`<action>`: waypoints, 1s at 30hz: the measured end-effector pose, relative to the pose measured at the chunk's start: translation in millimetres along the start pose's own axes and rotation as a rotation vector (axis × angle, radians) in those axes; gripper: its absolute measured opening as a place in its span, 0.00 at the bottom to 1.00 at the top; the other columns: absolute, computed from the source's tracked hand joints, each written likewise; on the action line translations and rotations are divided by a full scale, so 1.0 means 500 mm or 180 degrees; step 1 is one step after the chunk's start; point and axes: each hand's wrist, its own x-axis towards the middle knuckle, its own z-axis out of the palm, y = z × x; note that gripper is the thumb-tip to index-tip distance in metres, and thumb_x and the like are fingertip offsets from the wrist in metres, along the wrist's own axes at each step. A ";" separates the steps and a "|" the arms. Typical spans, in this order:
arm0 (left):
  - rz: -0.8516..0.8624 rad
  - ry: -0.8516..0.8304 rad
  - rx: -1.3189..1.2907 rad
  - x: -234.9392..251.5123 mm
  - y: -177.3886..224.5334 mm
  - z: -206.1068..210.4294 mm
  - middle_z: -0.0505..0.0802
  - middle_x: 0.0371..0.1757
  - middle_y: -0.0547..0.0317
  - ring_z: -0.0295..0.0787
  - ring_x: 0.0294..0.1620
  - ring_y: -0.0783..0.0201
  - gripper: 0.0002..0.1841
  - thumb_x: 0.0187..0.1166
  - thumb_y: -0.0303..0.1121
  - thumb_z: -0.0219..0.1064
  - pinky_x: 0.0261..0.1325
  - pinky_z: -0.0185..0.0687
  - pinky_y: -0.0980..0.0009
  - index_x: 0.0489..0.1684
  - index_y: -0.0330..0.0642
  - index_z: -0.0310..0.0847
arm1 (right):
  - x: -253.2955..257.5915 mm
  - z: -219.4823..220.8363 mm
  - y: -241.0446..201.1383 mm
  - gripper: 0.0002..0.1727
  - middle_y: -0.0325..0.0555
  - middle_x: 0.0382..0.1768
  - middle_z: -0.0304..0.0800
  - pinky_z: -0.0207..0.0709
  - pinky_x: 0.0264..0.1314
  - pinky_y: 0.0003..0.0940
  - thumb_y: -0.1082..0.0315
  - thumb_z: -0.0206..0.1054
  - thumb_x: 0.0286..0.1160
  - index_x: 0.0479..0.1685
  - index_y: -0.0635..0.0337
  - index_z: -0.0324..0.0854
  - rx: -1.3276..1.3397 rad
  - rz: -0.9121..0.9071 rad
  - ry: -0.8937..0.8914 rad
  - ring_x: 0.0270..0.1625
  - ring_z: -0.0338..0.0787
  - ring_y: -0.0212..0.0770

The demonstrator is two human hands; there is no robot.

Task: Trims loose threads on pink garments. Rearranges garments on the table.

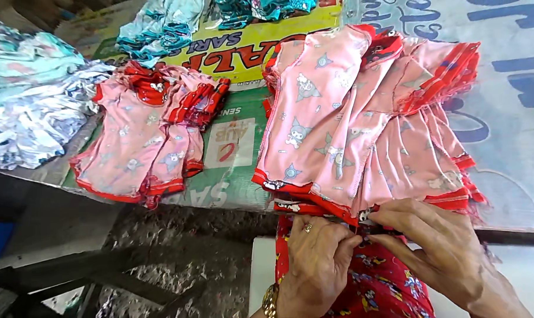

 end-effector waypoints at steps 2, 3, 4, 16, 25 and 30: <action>-0.0020 0.0013 -0.0093 0.000 0.000 0.005 0.89 0.35 0.65 0.84 0.42 0.74 0.12 0.88 0.42 0.62 0.57 0.73 0.74 0.37 0.46 0.80 | 0.002 0.005 -0.005 0.14 0.46 0.43 0.93 0.80 0.42 0.28 0.54 0.64 0.87 0.51 0.53 0.85 -0.0089 0.0055 0.0051 0.44 0.91 0.37; -0.0011 0.0011 -0.0117 0.000 0.000 0.008 0.90 0.35 0.65 0.84 0.41 0.74 0.11 0.88 0.42 0.62 0.57 0.73 0.74 0.37 0.46 0.81 | 0.003 0.007 -0.008 0.13 0.47 0.43 0.93 0.80 0.41 0.29 0.54 0.64 0.87 0.51 0.54 0.85 -0.0188 0.0105 0.0090 0.44 0.91 0.38; 0.0019 0.0013 -0.0126 -0.001 0.000 0.011 0.90 0.35 0.65 0.84 0.40 0.74 0.11 0.88 0.41 0.63 0.57 0.74 0.73 0.37 0.46 0.81 | 0.004 0.010 -0.012 0.13 0.48 0.43 0.94 0.81 0.40 0.31 0.55 0.64 0.86 0.51 0.55 0.86 -0.0365 0.0162 0.0143 0.43 0.92 0.40; 0.0162 -0.0172 -0.0581 -0.022 -0.009 0.036 0.86 0.32 0.59 0.84 0.35 0.69 0.12 0.90 0.36 0.56 0.44 0.80 0.78 0.37 0.42 0.77 | 0.000 0.032 -0.011 0.13 0.52 0.43 0.94 0.79 0.35 0.36 0.58 0.63 0.86 0.52 0.58 0.85 -0.0986 0.0276 0.0318 0.39 0.92 0.46; -0.0163 -0.0165 -0.1047 -0.028 -0.005 0.032 0.84 0.33 0.61 0.83 0.31 0.75 0.14 0.93 0.41 0.52 0.37 0.82 0.82 0.43 0.41 0.75 | -0.030 0.008 -0.012 0.12 0.49 0.42 0.92 0.77 0.38 0.34 0.56 0.64 0.87 0.52 0.55 0.83 -0.0911 0.0128 0.0269 0.40 0.90 0.44; -0.1853 -0.0475 -0.3032 -0.012 0.002 0.027 0.87 0.26 0.69 0.81 0.21 0.80 0.12 0.87 0.36 0.63 0.21 0.77 0.83 0.56 0.38 0.72 | -0.035 -0.004 -0.012 0.13 0.50 0.43 0.91 0.76 0.38 0.34 0.55 0.63 0.87 0.52 0.55 0.81 -0.0870 0.0199 0.0347 0.40 0.89 0.44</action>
